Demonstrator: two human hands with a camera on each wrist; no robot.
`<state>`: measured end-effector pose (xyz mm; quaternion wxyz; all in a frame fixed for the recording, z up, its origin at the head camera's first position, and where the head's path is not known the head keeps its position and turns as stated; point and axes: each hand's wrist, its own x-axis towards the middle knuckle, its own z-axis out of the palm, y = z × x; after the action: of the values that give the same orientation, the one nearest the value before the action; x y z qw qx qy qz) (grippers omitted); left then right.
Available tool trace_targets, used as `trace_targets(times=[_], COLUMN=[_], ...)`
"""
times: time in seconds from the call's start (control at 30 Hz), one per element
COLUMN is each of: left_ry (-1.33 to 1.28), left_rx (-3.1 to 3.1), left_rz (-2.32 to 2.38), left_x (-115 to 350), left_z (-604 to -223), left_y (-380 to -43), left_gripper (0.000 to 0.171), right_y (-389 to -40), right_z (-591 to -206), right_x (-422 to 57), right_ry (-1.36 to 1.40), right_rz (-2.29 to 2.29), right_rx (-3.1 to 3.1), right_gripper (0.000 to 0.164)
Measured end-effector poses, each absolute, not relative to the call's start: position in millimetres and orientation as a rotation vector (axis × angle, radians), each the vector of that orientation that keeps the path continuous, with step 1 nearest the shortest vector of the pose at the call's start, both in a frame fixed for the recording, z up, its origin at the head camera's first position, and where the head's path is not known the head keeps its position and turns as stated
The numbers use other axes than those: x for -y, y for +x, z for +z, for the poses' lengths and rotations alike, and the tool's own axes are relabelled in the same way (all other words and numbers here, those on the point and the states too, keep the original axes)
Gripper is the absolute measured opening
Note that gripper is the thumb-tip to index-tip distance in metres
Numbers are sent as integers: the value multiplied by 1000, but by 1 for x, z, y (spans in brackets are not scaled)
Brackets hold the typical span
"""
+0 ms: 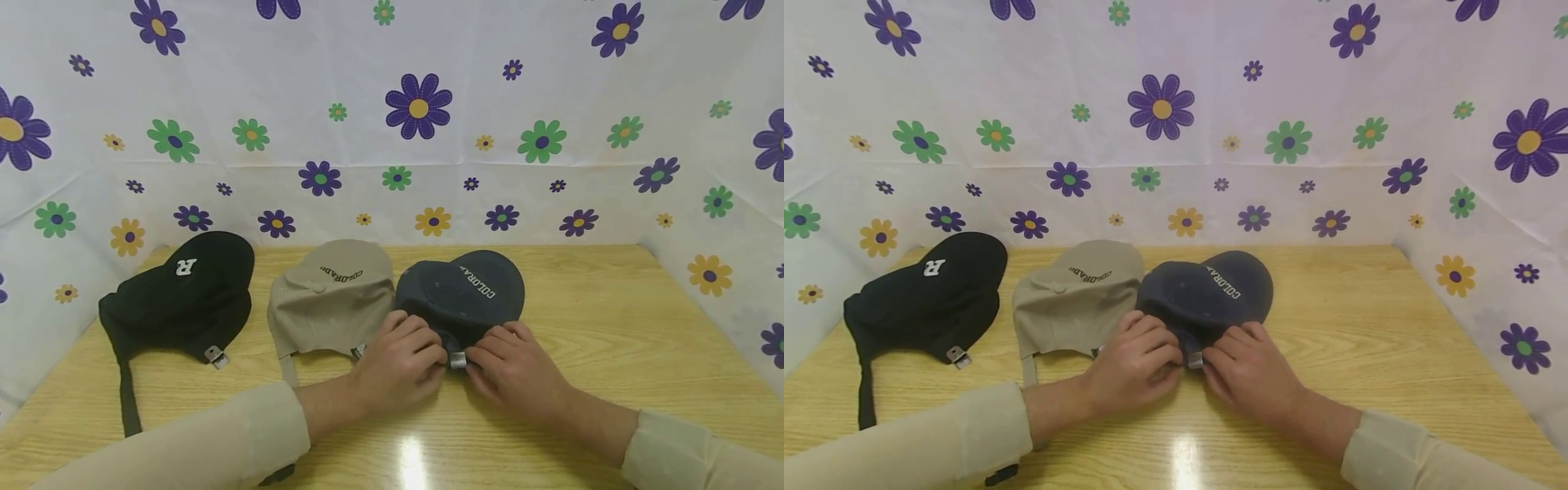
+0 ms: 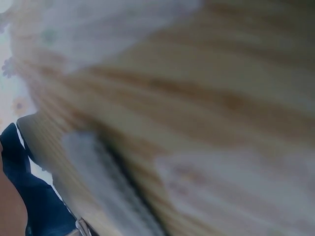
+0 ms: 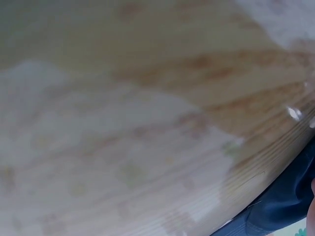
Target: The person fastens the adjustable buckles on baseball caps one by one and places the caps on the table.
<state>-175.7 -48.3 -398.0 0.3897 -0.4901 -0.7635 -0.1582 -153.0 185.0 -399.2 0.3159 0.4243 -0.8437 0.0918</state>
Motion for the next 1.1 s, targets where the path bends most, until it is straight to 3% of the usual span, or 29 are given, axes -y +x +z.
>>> trace_targets(times=[0.13, 0.37, 0.6, 1.1], left_ry=[-1260, -1277, -1273, -1252], left_rx=[1938, 1943, 1948, 1973], left_rz=[-408, -412, -396, -393], left_x=[48, 48, 48, 47], left_z=[-399, -400, -401, -399], left_y=[-176, -176, -176, -175], left_gripper=[10, 24, 22, 13], right_y=[-153, -152, -152, -150], right_z=[-400, -399, -399, -399], right_x=[-184, -184, -181, -182], right_ry=[1141, 1183, 1222, 1235], right_rz=[251, 266, 278, 276], right_rx=[2198, 2178, 2152, 2202], right_gripper=[29, 35, 42, 40])
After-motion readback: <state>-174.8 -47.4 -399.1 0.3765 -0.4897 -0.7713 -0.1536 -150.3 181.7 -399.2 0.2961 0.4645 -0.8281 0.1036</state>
